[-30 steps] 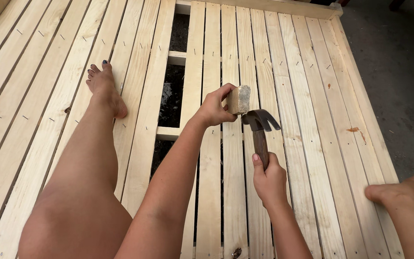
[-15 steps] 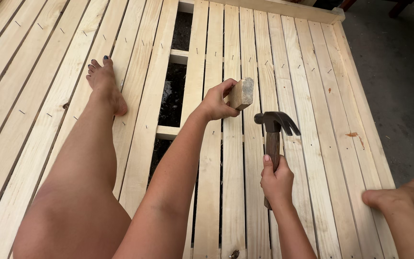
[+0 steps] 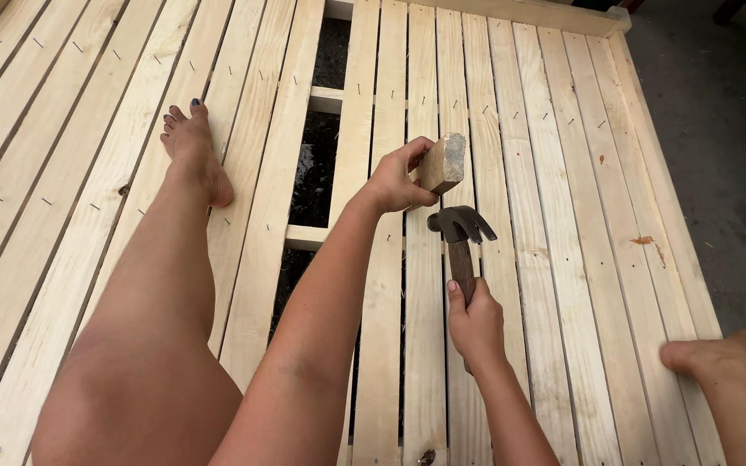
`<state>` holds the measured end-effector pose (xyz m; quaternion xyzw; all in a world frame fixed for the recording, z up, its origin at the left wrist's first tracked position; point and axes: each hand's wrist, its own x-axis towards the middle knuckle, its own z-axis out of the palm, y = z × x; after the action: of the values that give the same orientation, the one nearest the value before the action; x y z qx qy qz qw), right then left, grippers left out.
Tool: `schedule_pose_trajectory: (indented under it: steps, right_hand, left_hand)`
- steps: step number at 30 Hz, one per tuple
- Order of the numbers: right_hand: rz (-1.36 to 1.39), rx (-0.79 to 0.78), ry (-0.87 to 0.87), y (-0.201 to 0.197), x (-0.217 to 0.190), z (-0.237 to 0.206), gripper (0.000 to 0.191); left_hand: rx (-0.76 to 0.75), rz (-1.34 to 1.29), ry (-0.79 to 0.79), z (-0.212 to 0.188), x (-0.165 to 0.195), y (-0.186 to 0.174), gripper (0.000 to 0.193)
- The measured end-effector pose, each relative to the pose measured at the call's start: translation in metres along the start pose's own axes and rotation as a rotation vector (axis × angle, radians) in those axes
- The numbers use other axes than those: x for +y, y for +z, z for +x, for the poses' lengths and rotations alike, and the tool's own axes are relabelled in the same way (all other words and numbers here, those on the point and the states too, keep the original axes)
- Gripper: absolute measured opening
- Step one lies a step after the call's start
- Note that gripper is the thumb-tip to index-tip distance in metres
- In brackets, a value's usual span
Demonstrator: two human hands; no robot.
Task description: The person uses the claw of a hammer to pull nails out of slatted wooden frames, holding a small wood block in the other hand and bracing a foot on the frame. They work across different sections of the frames, extracting nails and setting the hammer and block down between pulls.
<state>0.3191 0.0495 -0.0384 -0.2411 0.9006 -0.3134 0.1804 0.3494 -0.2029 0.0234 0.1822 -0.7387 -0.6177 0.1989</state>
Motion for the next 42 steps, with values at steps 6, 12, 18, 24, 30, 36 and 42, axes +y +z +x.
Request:
schedule_pose_trajectory:
  steps: [6, 12, 18, 24, 30, 36, 42]
  right_hand:
    - [-0.136, -0.200, 0.120, 0.000, -0.014, 0.010, 0.041]
    - [0.100, 0.068, -0.059, 0.002, 0.004, 0.006, 0.046]
    - [-0.095, -0.185, 0.149, 0.033, 0.018, 0.006, 0.038]
    - [0.375, -0.151, 0.335, 0.036, 0.020, 0.001, 0.036]
    - [0.452, -0.152, 0.316, 0.036, 0.024, 0.001, 0.035]
    - [0.516, -0.164, 0.314, 0.034, 0.023, 0.002, 0.032]
    - [0.540, -0.163, 0.331, 0.035, 0.025, 0.002, 0.035]
  left_hand:
    - [0.007, 0.008, 0.038, 0.000, 0.003, -0.002, 0.071]
    - [0.006, 0.003, -0.002, -0.002, 0.002, 0.000, 0.073]
    - [0.007, 0.050, -0.016, -0.005, 0.011, 0.003, 0.071]
    - [0.030, 0.388, 0.150, -0.025, 0.009, 0.028, 0.079]
    - [0.170, 0.225, 0.244, -0.028, 0.017, 0.012, 0.079]
    - [0.298, 0.209, 0.310, -0.053, 0.020, -0.041, 0.063]
    - [0.322, 0.244, 0.148, -0.097, -0.013, -0.043, 0.056]
